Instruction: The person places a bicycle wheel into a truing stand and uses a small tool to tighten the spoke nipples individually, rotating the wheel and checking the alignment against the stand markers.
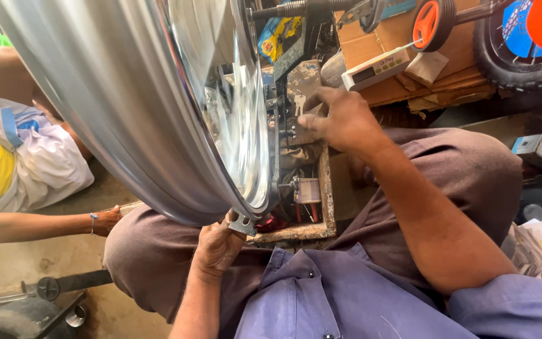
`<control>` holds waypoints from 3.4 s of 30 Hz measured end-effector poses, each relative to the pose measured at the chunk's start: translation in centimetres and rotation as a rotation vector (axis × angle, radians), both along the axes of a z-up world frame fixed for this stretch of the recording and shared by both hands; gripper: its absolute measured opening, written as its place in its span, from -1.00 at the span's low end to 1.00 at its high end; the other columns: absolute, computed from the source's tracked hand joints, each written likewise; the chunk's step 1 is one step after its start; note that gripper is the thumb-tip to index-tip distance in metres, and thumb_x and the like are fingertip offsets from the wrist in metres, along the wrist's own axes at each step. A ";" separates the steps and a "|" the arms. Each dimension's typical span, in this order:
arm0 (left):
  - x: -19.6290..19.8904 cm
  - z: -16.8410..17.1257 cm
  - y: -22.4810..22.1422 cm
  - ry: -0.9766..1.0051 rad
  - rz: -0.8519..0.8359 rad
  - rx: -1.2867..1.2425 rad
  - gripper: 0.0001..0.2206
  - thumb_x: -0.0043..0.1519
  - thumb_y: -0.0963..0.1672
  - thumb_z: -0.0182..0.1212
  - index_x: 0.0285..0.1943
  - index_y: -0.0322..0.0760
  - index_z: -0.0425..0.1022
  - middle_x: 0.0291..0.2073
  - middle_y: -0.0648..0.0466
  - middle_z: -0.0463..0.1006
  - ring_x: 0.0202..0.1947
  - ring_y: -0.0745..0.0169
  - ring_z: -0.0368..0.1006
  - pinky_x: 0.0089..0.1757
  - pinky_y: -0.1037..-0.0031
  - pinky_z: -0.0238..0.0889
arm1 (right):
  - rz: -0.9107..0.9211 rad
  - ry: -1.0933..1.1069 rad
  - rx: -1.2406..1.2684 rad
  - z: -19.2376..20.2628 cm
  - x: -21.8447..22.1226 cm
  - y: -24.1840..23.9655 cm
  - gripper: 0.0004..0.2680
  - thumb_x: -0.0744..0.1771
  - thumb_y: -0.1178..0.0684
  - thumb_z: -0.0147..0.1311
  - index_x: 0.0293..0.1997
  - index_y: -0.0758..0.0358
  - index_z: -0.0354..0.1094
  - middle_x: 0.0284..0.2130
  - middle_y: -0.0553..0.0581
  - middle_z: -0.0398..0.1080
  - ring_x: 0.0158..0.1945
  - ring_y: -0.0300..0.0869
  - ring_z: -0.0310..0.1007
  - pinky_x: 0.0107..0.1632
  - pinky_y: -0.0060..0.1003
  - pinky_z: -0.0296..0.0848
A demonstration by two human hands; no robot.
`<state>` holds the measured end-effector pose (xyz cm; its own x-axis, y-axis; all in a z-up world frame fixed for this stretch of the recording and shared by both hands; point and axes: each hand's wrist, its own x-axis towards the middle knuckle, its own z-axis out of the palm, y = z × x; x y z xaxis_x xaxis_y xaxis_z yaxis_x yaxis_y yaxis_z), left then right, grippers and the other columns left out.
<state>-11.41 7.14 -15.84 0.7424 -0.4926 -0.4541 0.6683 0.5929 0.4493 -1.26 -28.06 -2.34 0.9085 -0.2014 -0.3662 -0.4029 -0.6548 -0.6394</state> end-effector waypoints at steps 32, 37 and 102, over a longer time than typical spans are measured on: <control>-0.9 15.0 -4.5 -0.141 -0.042 0.278 -0.04 0.17 0.31 -0.02 0.44 -0.59 0.16 0.26 -0.32 0.42 0.22 -0.22 0.40 0.15 0.06 0.25 | 0.200 -0.170 -0.126 -0.2 -1.3 -0.2 -0.74 0.27 -0.11 0.26 -0.08 0.21 0.49 -0.21 0.29 0.53 -0.03 0.18 0.50 0.03 0.08 0.41; -1.7 15.2 -4.3 -0.143 0.010 0.308 -0.05 0.17 0.31 -0.04 0.43 -0.57 0.16 0.26 -0.34 0.42 0.23 -0.26 0.40 0.14 0.07 0.23 | 0.221 -0.163 -0.102 0.4 -1.4 0.4 -0.77 0.29 -0.09 0.23 -0.08 0.20 0.49 -0.20 0.31 0.53 -0.03 0.18 0.51 0.05 0.07 0.41; 0.1 16.5 -5.4 -1.170 0.146 1.826 -0.76 0.14 -0.16 0.46 -0.05 -0.35 0.60 -0.19 -0.14 0.64 -0.21 -0.18 0.59 -0.18 0.21 0.43 | 0.339 -0.164 -0.264 2.3 -5.0 0.8 -0.77 0.30 -0.13 0.21 -0.15 0.21 0.39 -0.33 0.20 0.45 -0.18 0.13 0.54 -0.15 0.08 0.46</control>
<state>-11.35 1.76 0.65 0.9376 -0.0897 0.3360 -0.2524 -0.8401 0.4801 -6.25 -27.28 -0.06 0.9809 0.0503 -0.1878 -0.0448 -0.8815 -0.4701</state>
